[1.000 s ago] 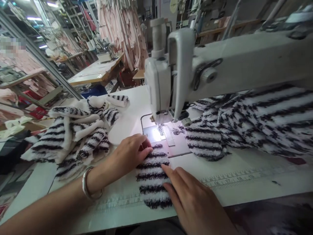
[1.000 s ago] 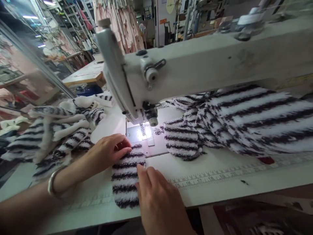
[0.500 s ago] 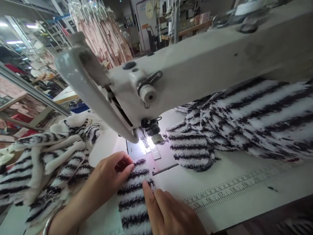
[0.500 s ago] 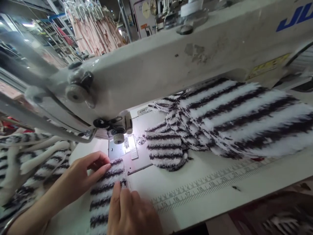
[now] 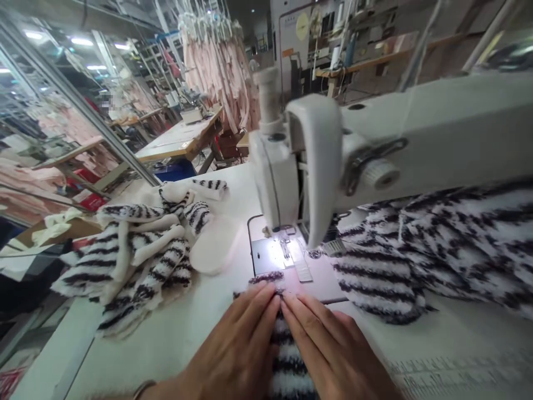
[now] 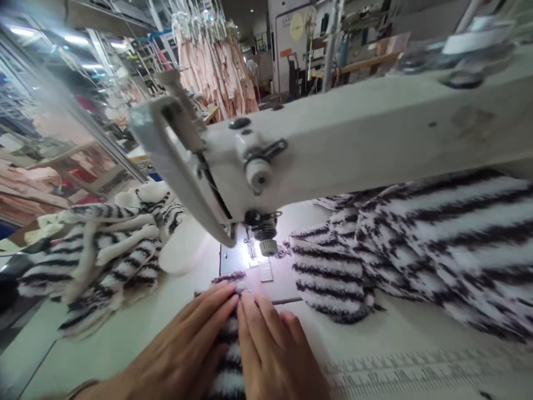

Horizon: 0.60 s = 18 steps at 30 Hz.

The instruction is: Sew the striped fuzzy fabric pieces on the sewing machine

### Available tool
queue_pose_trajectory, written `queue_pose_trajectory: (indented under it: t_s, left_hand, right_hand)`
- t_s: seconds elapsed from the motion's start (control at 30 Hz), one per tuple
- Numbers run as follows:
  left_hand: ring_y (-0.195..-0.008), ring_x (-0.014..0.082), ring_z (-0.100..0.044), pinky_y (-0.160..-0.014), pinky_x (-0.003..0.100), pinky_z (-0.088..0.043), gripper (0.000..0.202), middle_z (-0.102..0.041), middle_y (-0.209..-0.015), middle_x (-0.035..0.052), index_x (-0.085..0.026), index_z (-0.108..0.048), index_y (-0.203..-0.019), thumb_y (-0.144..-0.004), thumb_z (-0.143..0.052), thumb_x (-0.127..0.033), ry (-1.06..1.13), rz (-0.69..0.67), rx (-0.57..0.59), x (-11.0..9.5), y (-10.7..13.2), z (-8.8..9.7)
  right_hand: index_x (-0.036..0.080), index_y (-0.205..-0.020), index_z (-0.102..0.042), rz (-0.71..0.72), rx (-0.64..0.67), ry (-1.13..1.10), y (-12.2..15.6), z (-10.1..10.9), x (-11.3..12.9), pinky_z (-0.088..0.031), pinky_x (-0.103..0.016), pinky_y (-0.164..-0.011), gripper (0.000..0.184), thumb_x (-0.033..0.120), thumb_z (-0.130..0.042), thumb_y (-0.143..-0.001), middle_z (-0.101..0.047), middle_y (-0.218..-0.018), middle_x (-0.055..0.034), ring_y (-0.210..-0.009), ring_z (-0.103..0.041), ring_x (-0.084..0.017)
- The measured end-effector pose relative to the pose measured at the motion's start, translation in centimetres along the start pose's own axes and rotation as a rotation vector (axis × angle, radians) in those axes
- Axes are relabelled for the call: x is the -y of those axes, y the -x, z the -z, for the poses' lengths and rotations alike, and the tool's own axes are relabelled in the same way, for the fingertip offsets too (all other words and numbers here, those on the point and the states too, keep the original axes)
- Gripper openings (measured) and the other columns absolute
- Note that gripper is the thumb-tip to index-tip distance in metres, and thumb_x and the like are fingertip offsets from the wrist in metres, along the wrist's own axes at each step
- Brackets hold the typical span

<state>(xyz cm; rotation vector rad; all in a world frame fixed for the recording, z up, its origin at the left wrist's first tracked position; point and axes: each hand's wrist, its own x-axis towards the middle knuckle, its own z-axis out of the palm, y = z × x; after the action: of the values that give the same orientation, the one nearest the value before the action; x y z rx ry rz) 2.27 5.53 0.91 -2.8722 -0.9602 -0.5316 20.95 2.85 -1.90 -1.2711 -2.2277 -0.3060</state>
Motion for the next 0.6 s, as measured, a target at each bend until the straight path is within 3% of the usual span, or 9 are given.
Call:
queue_pose_trajectory:
  t_s: [0.17, 0.3, 0.6]
  left_hand:
    - [-0.131, 0.0300, -0.041, -0.105, 0.044, -0.045, 0.045, -0.049, -0.134, 0.0243, 0.001, -0.037, -0.132, -0.088, -0.040, -0.007, 0.073, -0.021, 0.076, 1.8, -1.2, -1.1]
    - [-0.131, 0.0303, -0.040, -0.107, 0.045, -0.042, 0.045, -0.047, -0.135, 0.0249, 0.001, -0.038, -0.131, -0.087, -0.041, -0.007, 0.127, -0.033, 0.043, 3.3, -2.1, -1.3]
    - [-0.131, 0.0319, -0.039, -0.107, 0.048, -0.042, 0.048, -0.046, -0.134, 0.0240, 0.001, -0.038, -0.132, -0.084, -0.041, -0.003, 0.102, 0.004, -0.043, 3.1, -1.8, -2.7]
  right_hand:
    - [0.008, -0.111, -0.064, -0.042, -0.012, 0.075, -0.7, -1.7, -0.2, -0.038, -0.037, -0.085, 0.046, 0.001, -0.025, -0.086, -0.065, -0.117, -0.0081, -0.111, -0.054, -0.021]
    - [0.005, -0.111, -0.063, -0.075, 0.010, 0.133, -2.1, -2.1, -0.2, -0.036, -0.038, -0.088, 0.050, -0.004, -0.030, -0.076, -0.066, -0.115, -0.0095, -0.111, -0.054, -0.022]
    - [0.009, -0.109, -0.065, -0.114, 0.001, 0.120, -3.2, -2.6, -0.5, -0.036, -0.038, -0.089, 0.055, -0.007, -0.031, -0.069, -0.067, -0.115, -0.0057, -0.112, -0.055, -0.021]
